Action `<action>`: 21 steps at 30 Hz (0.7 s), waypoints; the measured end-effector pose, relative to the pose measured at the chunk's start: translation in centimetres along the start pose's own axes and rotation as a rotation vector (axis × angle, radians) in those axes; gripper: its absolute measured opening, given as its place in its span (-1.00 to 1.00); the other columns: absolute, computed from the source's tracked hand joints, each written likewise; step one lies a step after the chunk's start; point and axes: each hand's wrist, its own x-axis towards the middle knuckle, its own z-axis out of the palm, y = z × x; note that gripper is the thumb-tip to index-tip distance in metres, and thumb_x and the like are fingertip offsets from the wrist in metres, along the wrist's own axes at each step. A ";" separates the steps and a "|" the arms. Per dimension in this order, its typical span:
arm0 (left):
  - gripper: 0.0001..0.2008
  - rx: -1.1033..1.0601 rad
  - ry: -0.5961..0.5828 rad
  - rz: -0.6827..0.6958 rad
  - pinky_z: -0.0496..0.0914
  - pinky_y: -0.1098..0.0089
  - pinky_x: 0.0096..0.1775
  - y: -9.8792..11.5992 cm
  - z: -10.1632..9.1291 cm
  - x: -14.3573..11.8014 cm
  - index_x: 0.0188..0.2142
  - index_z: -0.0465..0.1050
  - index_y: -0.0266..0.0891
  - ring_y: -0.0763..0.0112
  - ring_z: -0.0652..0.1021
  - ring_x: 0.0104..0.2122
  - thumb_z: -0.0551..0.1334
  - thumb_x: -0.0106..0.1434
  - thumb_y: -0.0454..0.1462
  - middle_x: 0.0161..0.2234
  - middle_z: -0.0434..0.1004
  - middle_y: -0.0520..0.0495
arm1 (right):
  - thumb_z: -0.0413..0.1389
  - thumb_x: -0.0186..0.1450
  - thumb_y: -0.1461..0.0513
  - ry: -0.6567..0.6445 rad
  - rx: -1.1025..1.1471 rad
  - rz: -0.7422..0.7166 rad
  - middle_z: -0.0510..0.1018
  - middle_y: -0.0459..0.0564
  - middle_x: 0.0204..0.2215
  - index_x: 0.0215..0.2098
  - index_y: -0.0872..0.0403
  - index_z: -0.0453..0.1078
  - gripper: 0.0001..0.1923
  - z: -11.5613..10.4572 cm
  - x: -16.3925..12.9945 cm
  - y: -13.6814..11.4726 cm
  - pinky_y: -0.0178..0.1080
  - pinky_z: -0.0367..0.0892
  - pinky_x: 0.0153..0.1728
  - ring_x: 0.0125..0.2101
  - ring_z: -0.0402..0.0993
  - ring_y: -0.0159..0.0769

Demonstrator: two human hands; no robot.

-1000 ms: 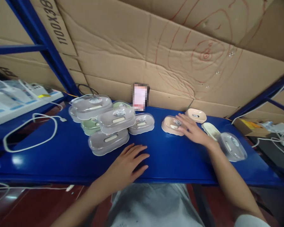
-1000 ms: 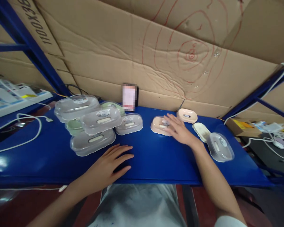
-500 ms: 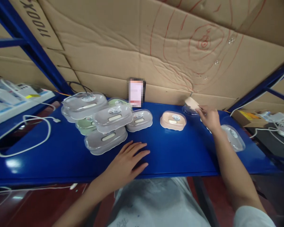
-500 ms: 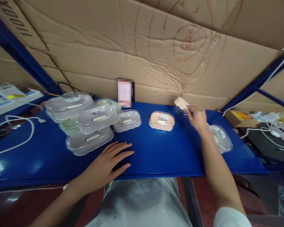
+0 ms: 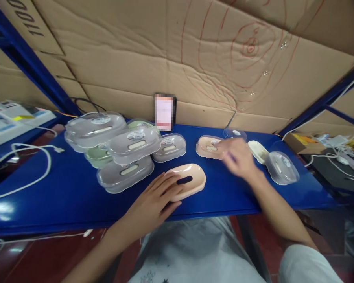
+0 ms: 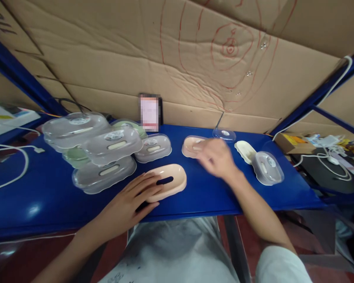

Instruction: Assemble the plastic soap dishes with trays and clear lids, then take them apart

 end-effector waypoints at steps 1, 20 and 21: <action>-0.60 -0.004 0.001 -0.003 0.32 -0.14 0.43 0.0 0.0 0.0 0.35 0.38 -0.10 0.03 0.38 0.42 0.21 0.57 -0.21 0.38 0.44 -0.14 | -0.13 0.63 0.03 0.005 -0.121 0.279 0.67 0.19 0.09 0.18 0.03 0.56 -0.51 -0.8 0.0 2.5 0.13 0.38 0.21 0.16 0.56 0.02; -0.58 -0.098 0.393 -0.058 0.40 0.06 0.34 0.8 -1.4 -0.2 0.32 0.41 -0.14 0.18 0.52 0.28 0.24 0.53 -0.37 0.22 0.59 -0.14 | 0.09 0.54 0.08 0.129 -0.089 0.467 0.71 0.10 -0.13 0.04 0.05 0.51 -0.73 -2.7 -0.1 4.7 -0.12 0.49 -0.16 -0.19 0.65 -0.11; -0.58 -0.121 0.459 -0.096 0.40 0.07 0.35 0.9 -1.5 -0.2 0.32 0.42 -0.14 0.18 0.52 0.28 0.24 0.52 -0.39 0.22 0.58 -0.15 | 0.12 0.54 0.10 0.169 -0.017 0.237 0.71 0.07 -0.15 0.01 0.02 0.51 -0.78 -2.4 -0.1 2.5 -0.11 0.49 -0.16 -0.21 0.64 -0.13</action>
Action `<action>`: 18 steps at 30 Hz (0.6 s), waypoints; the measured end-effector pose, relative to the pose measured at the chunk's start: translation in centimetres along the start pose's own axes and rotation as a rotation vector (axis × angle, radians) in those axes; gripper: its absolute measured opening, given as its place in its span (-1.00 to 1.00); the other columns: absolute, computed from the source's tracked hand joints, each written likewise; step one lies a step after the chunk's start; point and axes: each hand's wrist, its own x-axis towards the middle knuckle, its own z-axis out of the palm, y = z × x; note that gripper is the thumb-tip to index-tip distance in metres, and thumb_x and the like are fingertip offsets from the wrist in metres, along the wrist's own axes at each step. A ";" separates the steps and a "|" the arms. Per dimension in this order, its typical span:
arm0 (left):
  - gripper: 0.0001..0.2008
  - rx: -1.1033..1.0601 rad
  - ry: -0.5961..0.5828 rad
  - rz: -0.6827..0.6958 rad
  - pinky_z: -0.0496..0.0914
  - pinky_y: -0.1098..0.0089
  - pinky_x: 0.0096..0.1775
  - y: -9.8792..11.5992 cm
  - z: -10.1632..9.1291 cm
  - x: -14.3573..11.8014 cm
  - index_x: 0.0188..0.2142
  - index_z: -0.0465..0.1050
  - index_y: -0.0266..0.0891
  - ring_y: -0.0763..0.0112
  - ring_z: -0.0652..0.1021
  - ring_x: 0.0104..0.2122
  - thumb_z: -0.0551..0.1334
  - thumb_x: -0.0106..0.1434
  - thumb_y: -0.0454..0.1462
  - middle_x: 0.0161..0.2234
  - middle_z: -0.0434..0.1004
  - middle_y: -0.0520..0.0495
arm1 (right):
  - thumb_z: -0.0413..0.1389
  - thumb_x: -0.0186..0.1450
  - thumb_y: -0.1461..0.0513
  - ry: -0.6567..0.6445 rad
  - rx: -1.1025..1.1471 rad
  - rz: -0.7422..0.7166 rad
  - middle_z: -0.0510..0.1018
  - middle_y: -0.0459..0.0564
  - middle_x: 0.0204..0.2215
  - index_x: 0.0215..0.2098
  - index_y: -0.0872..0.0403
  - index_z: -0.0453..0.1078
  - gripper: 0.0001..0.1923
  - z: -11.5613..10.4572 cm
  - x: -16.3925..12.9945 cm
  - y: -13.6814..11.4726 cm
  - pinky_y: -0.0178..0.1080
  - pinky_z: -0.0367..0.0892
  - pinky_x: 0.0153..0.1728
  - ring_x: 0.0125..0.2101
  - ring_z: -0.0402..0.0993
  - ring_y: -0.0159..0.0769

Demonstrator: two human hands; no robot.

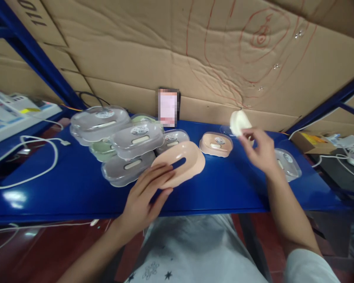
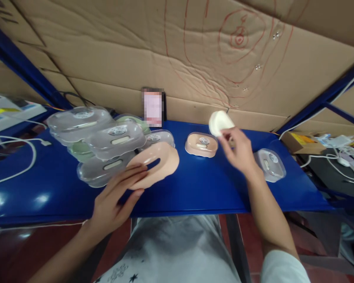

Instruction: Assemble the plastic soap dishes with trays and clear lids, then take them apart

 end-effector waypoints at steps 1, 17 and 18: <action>-0.58 -0.015 0.058 -0.038 0.40 0.07 0.34 0.1 -0.1 0.0 0.31 0.42 -0.14 0.18 0.52 0.28 0.22 0.51 -0.41 0.22 0.57 -0.16 | 0.12 0.55 0.15 -0.028 0.060 -0.219 0.72 0.05 -0.14 0.01 0.01 0.52 -0.83 0.4 -0.7 -2.4 -0.11 0.48 -0.14 -0.19 0.64 -0.15; -0.83 0.231 -0.182 0.186 0.37 0.16 -0.06 0.6 0.6 0.3 0.05 0.52 -0.12 0.21 0.63 -0.05 0.29 0.51 -0.20 -0.04 0.72 -0.05 | 0.22 0.53 0.06 -0.189 0.207 -0.781 0.66 0.02 0.17 0.25 0.01 0.51 -0.60 3.2 -4.4 -10.5 -0.03 0.41 0.30 0.27 0.50 -0.17; -0.81 0.253 -0.223 0.209 0.35 0.16 -0.06 0.6 0.7 0.2 0.05 0.52 -0.11 0.21 0.63 -0.05 0.29 0.52 -0.15 -0.04 0.72 -0.04 | 0.21 0.53 0.01 -0.308 0.201 -0.725 0.59 0.07 0.26 0.34 0.03 0.44 -0.50 3.3 -4.1 -9.9 0.04 0.36 0.35 0.35 0.42 -0.12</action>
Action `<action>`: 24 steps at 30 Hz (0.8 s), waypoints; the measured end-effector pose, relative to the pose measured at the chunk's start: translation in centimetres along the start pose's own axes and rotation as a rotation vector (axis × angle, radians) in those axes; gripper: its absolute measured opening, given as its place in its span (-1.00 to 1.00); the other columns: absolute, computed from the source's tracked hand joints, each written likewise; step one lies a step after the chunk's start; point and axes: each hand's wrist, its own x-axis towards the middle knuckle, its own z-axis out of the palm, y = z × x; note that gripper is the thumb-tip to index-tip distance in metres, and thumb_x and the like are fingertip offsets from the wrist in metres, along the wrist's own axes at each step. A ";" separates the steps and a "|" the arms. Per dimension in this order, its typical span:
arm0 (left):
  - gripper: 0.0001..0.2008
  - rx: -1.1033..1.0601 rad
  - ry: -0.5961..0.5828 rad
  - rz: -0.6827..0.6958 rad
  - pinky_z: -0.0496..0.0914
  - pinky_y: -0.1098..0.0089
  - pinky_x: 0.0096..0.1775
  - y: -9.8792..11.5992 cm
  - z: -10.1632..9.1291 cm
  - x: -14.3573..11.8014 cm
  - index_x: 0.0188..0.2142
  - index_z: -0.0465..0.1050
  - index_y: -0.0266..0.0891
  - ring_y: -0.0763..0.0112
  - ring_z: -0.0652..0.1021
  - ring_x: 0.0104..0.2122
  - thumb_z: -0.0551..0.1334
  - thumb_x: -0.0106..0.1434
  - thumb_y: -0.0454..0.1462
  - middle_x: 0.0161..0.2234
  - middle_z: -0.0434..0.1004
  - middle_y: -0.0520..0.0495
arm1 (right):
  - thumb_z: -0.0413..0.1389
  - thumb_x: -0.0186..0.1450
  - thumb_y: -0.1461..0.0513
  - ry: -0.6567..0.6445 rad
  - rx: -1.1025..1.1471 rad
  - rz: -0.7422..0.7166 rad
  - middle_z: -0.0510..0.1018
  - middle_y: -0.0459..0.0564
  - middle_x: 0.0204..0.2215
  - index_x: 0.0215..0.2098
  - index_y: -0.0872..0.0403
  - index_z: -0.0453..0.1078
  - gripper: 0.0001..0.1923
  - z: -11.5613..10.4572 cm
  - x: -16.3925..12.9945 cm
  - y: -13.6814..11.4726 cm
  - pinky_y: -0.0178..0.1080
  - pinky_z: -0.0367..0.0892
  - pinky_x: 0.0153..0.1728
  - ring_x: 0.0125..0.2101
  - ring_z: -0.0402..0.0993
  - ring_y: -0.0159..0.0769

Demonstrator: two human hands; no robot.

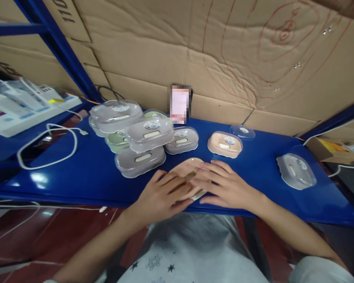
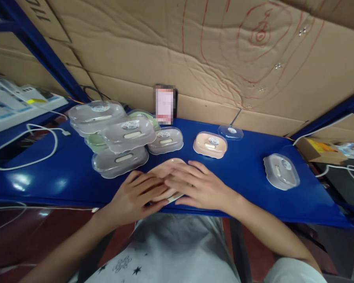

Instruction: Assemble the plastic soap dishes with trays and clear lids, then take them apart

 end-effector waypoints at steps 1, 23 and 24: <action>-0.77 0.006 -0.048 0.018 0.34 0.15 -0.03 0.0 0.1 0.0 0.08 0.51 -0.11 0.20 0.63 -0.03 0.28 0.53 -0.10 0.00 0.72 -0.05 | 0.20 0.53 -0.01 -0.092 0.040 0.042 0.53 0.11 0.33 0.39 0.05 0.39 -0.44 0.1 -0.2 0.6 0.08 0.34 0.37 0.40 0.36 -0.09; -0.65 -0.124 -0.178 -0.143 0.42 -0.14 0.29 -0.5 0.7 -0.2 0.22 0.45 -0.09 -0.10 0.37 0.36 0.23 0.49 -0.33 0.43 0.21 -0.30 | -0.04 0.47 -0.02 -0.082 -0.162 1.021 0.41 0.22 0.40 0.52 -0.08 0.20 -0.32 1.9 -11.7 19.6 0.54 0.16 0.28 0.42 0.20 0.35; -0.66 -0.104 -0.164 -0.167 0.43 -0.18 0.28 -0.6 0.8 -0.2 0.22 0.45 -0.11 -0.14 0.38 0.35 0.23 0.49 -0.32 0.43 0.20 -0.32 | -0.01 0.46 -0.04 -0.090 -0.161 1.027 0.42 0.22 0.38 0.50 -0.10 0.24 -0.32 2.1 -12.1 19.7 0.53 0.17 0.28 0.40 0.24 0.35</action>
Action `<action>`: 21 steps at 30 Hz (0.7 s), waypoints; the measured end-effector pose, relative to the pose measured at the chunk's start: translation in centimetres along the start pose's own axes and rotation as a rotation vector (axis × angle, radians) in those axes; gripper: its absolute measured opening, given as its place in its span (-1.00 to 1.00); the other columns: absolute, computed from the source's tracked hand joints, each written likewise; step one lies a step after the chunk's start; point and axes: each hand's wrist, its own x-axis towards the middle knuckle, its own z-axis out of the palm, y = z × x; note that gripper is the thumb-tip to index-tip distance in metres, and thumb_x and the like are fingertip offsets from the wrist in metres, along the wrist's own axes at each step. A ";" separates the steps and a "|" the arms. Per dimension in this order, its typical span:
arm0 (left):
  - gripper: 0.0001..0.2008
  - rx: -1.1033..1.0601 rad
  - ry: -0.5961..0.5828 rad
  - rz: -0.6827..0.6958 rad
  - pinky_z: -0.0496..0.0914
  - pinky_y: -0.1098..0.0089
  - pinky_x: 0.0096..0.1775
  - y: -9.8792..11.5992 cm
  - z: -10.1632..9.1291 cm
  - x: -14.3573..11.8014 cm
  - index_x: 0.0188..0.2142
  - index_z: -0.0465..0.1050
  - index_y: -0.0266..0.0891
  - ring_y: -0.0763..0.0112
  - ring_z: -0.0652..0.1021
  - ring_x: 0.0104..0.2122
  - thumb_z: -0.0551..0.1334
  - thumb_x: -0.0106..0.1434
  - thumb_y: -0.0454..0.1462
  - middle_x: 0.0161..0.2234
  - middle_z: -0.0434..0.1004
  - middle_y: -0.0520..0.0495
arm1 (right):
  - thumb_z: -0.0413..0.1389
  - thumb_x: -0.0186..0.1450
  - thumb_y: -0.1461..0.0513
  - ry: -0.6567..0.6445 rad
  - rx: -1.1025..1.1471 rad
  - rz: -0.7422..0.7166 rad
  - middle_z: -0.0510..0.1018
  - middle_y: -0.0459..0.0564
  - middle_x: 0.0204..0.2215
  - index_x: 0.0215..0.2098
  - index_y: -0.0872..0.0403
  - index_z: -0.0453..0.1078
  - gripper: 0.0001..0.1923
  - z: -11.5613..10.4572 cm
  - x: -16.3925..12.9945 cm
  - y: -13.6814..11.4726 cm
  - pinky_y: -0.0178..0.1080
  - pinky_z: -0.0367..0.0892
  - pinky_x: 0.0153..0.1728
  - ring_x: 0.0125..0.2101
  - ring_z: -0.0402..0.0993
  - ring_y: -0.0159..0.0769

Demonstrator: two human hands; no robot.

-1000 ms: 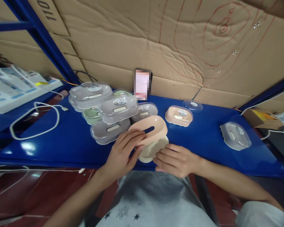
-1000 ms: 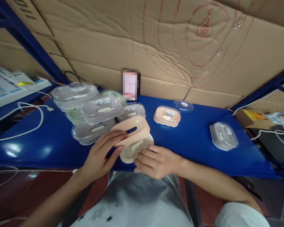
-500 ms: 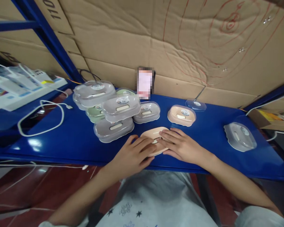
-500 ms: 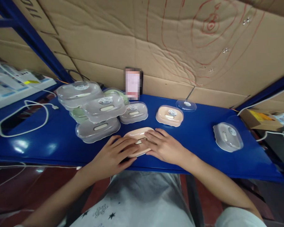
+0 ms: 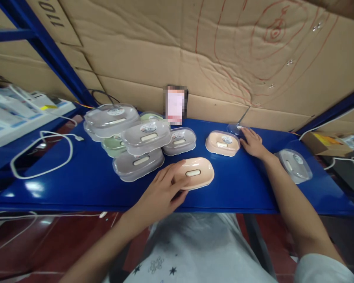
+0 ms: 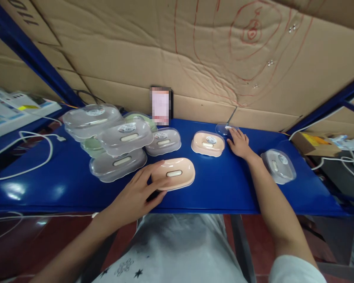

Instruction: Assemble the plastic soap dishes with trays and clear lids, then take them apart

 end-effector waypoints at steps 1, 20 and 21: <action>-0.66 0.016 0.018 -0.025 0.44 -0.21 0.27 0.0 0.1 0.0 0.22 0.44 -0.13 -0.16 0.39 0.34 0.24 0.49 -0.31 0.43 0.20 -0.34 | 0.02 0.45 -0.07 -0.001 -0.001 0.003 0.43 0.23 0.37 0.48 -0.12 0.28 -0.32 0.1 -0.1 0.2 0.52 0.17 0.28 0.37 0.27 0.35; -0.20 -0.219 0.110 -0.252 0.41 -0.09 0.36 -0.6 0.7 -0.4 0.55 -0.11 -0.02 -0.03 0.38 0.43 0.29 0.50 -0.24 0.45 0.26 -0.32 | 0.29 0.47 0.08 0.232 0.239 -0.849 0.60 0.03 0.26 0.51 -0.21 0.23 -0.30 -5.0 -8.2 -17.3 0.18 0.37 0.35 0.32 0.47 0.06; -0.20 -0.229 0.117 -0.253 0.41 -0.08 0.36 -0.7 0.7 -0.4 0.56 -0.12 -0.03 -0.03 0.38 0.43 0.29 0.50 -0.23 0.46 0.26 -0.33 | 0.28 0.48 0.09 0.205 0.252 -0.875 0.60 0.06 0.25 0.55 -0.17 0.17 -0.27 -4.5 -8.6 -18.1 0.16 0.38 0.34 0.32 0.47 0.04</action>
